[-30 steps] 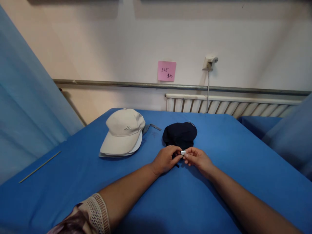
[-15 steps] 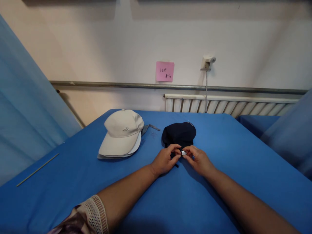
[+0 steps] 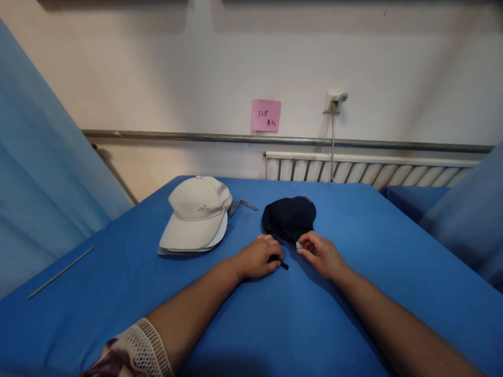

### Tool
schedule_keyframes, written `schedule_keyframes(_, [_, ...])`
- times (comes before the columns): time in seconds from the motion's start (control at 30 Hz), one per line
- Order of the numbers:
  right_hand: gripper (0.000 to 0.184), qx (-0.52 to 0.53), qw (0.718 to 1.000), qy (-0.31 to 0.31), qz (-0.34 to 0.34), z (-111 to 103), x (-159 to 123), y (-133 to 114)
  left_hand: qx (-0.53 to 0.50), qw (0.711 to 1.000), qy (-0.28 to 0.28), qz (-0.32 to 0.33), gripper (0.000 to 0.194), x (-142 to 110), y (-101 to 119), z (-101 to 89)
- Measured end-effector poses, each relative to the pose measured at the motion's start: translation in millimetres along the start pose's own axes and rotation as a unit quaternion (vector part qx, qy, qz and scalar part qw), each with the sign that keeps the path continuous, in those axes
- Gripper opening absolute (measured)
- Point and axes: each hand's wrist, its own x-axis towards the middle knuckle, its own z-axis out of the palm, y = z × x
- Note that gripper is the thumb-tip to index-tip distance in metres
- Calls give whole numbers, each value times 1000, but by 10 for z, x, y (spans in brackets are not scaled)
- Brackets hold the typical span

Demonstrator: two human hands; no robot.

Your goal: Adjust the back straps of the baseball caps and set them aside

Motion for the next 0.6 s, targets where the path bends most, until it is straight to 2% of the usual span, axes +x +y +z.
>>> schedule_keyframes(0.1, [11,-7,1000,-6,-9,-6,5,-13,-32,998,38,-38,11,38,-20,69])
schedule_keyframes(0.23, [10,-6,999,-9,-31,-11,-3,-22,-143,977,106,-117,17,91,-62,157])
schedule_keyframes(0.4, [11,-8,999,-22,-46,-9,-16,-42,-241,952,113,-149,18,121,-68,222])
schedule_keyframes(0.6, [12,1,998,-35,-56,-20,-25,-89,-266,946,106,-150,16,126,-40,246])
